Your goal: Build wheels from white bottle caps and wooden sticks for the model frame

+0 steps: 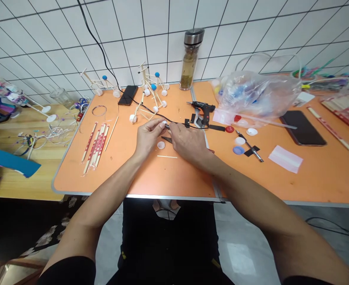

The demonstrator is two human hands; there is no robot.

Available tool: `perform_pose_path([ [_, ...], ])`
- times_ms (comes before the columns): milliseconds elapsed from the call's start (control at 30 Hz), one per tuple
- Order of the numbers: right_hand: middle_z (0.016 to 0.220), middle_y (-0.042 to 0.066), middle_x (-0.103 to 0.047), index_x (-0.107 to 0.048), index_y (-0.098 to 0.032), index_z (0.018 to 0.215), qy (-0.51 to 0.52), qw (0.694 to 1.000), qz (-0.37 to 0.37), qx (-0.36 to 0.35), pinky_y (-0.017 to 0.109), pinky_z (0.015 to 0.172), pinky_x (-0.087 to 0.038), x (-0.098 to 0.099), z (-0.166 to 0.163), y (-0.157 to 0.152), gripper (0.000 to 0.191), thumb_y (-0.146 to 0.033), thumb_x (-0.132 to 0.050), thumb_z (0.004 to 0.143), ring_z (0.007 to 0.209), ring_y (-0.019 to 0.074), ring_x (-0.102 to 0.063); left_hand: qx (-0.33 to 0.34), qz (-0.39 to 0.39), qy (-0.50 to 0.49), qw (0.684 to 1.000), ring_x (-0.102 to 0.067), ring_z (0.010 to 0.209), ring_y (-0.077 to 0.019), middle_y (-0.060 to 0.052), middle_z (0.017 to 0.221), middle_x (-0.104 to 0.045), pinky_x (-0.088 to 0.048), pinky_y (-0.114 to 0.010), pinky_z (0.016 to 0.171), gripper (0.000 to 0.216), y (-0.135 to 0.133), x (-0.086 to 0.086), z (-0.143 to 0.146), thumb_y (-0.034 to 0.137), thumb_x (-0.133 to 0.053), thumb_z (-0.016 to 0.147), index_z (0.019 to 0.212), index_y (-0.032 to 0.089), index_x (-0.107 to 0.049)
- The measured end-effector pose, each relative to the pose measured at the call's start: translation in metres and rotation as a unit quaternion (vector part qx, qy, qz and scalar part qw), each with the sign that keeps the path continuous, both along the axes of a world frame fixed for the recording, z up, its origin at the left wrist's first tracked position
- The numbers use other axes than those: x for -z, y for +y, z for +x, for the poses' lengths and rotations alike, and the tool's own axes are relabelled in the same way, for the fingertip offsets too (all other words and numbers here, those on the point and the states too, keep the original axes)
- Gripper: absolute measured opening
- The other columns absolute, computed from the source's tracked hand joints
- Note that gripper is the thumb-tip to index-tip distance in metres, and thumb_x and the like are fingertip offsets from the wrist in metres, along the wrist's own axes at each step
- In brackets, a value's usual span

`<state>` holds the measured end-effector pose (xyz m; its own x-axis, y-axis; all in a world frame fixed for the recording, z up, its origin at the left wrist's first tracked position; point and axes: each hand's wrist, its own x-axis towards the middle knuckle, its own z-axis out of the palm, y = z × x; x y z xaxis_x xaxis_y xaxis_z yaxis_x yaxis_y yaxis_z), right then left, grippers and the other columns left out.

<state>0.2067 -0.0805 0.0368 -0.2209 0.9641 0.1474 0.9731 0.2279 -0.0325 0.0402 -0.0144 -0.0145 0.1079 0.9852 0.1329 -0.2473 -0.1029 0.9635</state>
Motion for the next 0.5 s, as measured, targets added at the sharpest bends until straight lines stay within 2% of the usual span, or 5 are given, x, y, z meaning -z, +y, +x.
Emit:
perform_pose_path([
  [133, 0.131, 0.023, -0.081, -0.07, -0.014, 0.143, 0.031, 0.999, 0.011, 0.014, 0.039, 0.074, -0.037, -0.001, -0.004, 0.0, 0.046, -0.023, -0.03, 0.12, 0.101, 0.034, -0.079, -0.013, -0.001, -0.04, 0.999, -0.087, 0.109, -0.0234, -0.008, 0.12, -0.092, -0.069, -0.041, 0.106, 0.047, -0.002, 0.007, 0.006, 0.056, -0.106, 0.077, 0.111, 0.026, -0.094],
  [233, 0.122, 0.019, -0.082, -0.073, -0.015, 0.132, 0.19, 0.982, 0.004, 0.015, 0.036, 0.074, -0.041, -0.002, -0.002, 0.004, 0.036, -0.026, -0.043, 0.117, 0.098, 0.0305, -0.074, -0.014, 0.014, -0.059, 0.998, -0.086, 0.117, -0.0256, -0.008, 0.124, -0.092, -0.068, -0.043, 0.11, 0.044, -0.005, 0.005, 0.009, 0.056, -0.106, 0.078, 0.111, 0.029, -0.095],
  [300, 0.097, 0.011, -0.077, -0.072, -0.018, 0.115, 0.379, 0.923, -0.057, -0.004, 0.032, 0.067, -0.039, -0.004, 0.005, 0.011, 0.025, -0.032, -0.051, 0.113, 0.078, 0.0226, -0.063, -0.004, 0.023, -0.063, 0.998, -0.086, 0.12, -0.0267, -0.009, 0.124, -0.092, -0.067, -0.045, 0.112, 0.041, -0.007, 0.001, 0.009, 0.055, -0.105, 0.08, 0.111, 0.03, -0.095],
  [433, 0.066, -0.009, -0.033, -0.062, -0.024, 0.104, 0.641, 0.69, -0.328, -0.074, 0.026, 0.049, -0.02, -0.01, 0.019, 0.025, 0.025, -0.047, -0.052, 0.108, 0.052, 0.0133, -0.014, 0.028, 0.048, -0.086, 0.995, -0.085, 0.125, -0.0276, -0.008, 0.125, -0.091, -0.066, -0.045, 0.114, 0.037, -0.009, -0.011, 0.007, 0.051, -0.104, 0.082, 0.111, 0.031, -0.095],
  [500, 0.067, -0.011, -0.028, -0.062, -0.024, 0.106, 0.632, 0.687, -0.35, -0.08, 0.026, 0.048, -0.019, -0.011, 0.017, 0.026, 0.028, -0.049, -0.049, 0.109, 0.051, 0.0129, -0.01, 0.026, 0.046, -0.092, 0.994, -0.085, 0.126, -0.0284, -0.008, 0.125, -0.091, -0.065, -0.046, 0.115, 0.036, -0.009, -0.013, 0.007, 0.05, -0.105, 0.082, 0.111, 0.031, -0.095],
])
